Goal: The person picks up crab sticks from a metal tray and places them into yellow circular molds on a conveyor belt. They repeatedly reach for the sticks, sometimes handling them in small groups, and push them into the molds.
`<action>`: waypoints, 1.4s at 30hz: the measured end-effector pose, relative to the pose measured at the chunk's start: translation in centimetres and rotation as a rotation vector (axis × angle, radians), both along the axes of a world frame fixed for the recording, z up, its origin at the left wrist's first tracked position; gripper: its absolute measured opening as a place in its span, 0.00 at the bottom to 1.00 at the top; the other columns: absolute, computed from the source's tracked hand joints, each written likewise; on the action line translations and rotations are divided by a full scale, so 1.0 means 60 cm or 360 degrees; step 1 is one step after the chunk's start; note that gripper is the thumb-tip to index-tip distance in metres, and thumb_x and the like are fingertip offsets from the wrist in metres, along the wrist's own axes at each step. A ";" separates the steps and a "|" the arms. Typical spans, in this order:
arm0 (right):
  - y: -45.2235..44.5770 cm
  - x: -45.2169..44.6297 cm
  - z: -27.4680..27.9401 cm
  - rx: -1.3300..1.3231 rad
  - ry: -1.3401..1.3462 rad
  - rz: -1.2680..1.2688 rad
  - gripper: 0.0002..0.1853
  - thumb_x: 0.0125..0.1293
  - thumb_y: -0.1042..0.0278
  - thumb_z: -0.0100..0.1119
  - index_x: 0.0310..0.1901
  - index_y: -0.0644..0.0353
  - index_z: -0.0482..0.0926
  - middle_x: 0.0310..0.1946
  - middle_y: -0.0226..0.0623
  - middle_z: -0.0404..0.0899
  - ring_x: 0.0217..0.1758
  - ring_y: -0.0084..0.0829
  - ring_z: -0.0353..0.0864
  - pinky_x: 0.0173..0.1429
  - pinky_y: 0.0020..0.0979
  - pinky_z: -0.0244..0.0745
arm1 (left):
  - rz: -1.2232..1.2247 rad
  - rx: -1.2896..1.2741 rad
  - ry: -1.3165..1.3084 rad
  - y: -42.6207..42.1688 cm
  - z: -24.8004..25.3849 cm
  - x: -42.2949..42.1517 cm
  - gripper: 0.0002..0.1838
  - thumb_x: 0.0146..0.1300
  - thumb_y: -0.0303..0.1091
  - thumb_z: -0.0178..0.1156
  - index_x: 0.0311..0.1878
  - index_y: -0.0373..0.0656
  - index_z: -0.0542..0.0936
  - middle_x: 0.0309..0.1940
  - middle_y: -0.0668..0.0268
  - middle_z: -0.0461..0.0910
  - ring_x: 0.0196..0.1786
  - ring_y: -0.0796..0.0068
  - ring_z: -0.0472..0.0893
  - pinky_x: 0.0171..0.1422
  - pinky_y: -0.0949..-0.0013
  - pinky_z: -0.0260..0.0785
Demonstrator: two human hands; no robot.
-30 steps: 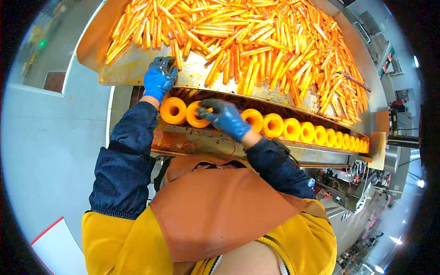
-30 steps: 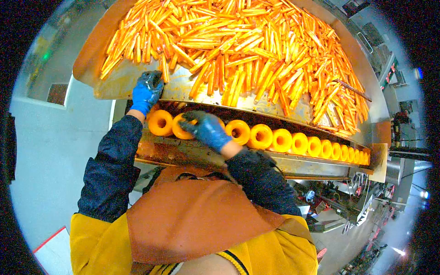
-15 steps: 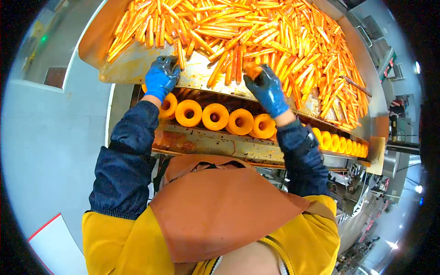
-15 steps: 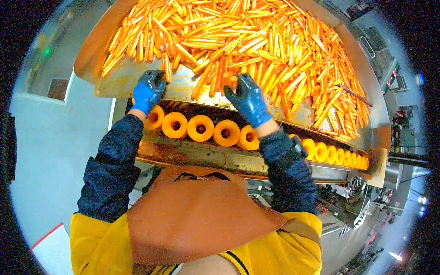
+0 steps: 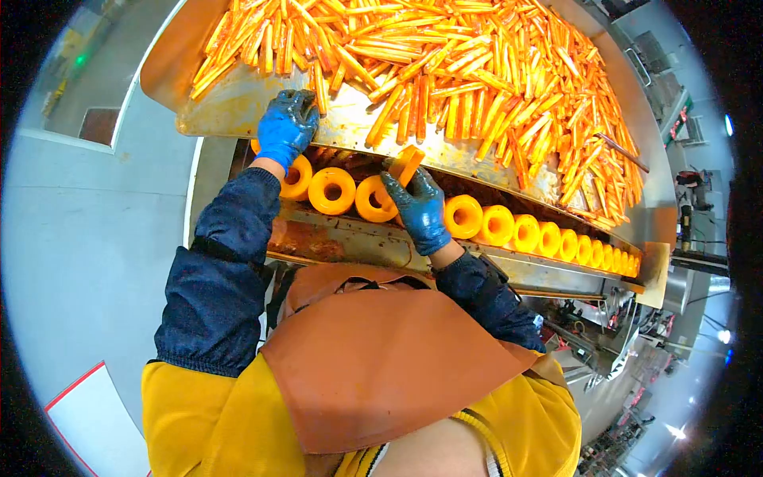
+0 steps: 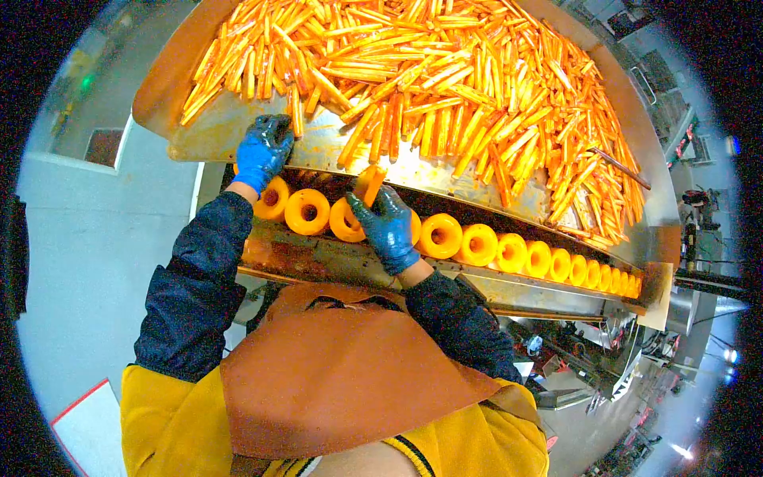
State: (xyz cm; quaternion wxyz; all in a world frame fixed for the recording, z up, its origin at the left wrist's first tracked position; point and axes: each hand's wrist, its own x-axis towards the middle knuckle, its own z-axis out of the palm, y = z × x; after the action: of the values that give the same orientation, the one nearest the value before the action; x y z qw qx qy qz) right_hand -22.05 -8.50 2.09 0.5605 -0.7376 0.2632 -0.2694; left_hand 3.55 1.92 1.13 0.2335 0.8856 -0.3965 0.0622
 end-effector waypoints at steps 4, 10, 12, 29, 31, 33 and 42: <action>0.050 0.047 -0.020 0.0297 -0.0198 0.0332 0.14 0.56 0.69 0.66 0.44 0.62 0.79 0.38 0.42 0.80 0.41 0.32 0.80 0.48 0.31 0.74 | -0.0002 -0.0005 -0.0034 0.002 0.005 -0.004 0.16 0.56 0.42 0.59 0.48 0.50 0.78 0.45 0.56 0.78 0.49 0.53 0.76 0.55 0.57 0.70; 0.025 0.030 0.004 -0.0511 0.0238 0.0570 0.17 0.53 0.68 0.66 0.46 0.58 0.79 0.39 0.43 0.80 0.43 0.41 0.79 0.49 0.34 0.75 | -0.0028 -0.0033 0.0034 0.001 0.012 -0.008 0.16 0.57 0.41 0.59 0.48 0.46 0.78 0.46 0.55 0.77 0.50 0.52 0.75 0.57 0.57 0.69; -0.035 -0.013 0.014 -0.0680 0.0208 0.0405 0.18 0.53 0.65 0.65 0.47 0.56 0.79 0.40 0.44 0.80 0.43 0.43 0.79 0.49 0.36 0.75 | -0.0040 -0.0059 -0.0020 0.003 0.010 -0.005 0.16 0.57 0.43 0.59 0.47 0.48 0.79 0.46 0.55 0.77 0.49 0.53 0.76 0.55 0.56 0.70; -0.469 -0.174 0.063 -0.0589 0.1420 -0.0741 0.34 0.53 0.35 0.59 0.40 0.66 0.80 0.39 0.58 0.80 0.46 0.51 0.79 0.50 0.42 0.74 | -0.0006 0.0564 0.0490 -0.287 0.071 -0.157 0.40 0.51 0.66 0.59 0.52 0.35 0.73 0.45 0.43 0.78 0.49 0.48 0.79 0.52 0.53 0.71; -0.483 -0.145 0.036 -0.0625 0.1491 -0.0626 0.38 0.49 0.32 0.61 0.40 0.69 0.80 0.41 0.61 0.79 0.49 0.53 0.78 0.51 0.43 0.73 | 0.0049 0.0361 0.0501 -0.317 0.051 -0.172 0.34 0.48 0.52 0.66 0.51 0.35 0.73 0.47 0.45 0.78 0.49 0.49 0.79 0.54 0.54 0.72; -0.482 -0.135 0.031 -0.0610 0.1465 -0.0587 0.36 0.49 0.38 0.64 0.43 0.70 0.79 0.43 0.60 0.78 0.49 0.51 0.78 0.51 0.42 0.73 | 0.0084 0.0432 0.0585 -0.333 0.052 -0.178 0.30 0.48 0.46 0.66 0.51 0.36 0.73 0.48 0.45 0.78 0.50 0.50 0.79 0.54 0.54 0.72; -0.432 -0.212 0.078 0.0478 0.0778 -0.0497 0.29 0.50 0.48 0.66 0.50 0.59 0.79 0.39 0.36 0.81 0.42 0.34 0.78 0.46 0.31 0.71 | -0.0570 0.0374 0.1270 -0.244 0.020 -0.041 0.25 0.49 0.51 0.64 0.41 0.37 0.81 0.36 0.49 0.81 0.40 0.54 0.81 0.44 0.59 0.72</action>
State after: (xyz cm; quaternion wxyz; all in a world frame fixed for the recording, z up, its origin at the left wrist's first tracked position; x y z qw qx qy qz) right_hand -34.80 -34.44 6.75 0.5352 -0.6402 0.5367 -0.1251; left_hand 1.06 -12.70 2.31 0.2732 0.7782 -0.4269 -0.3708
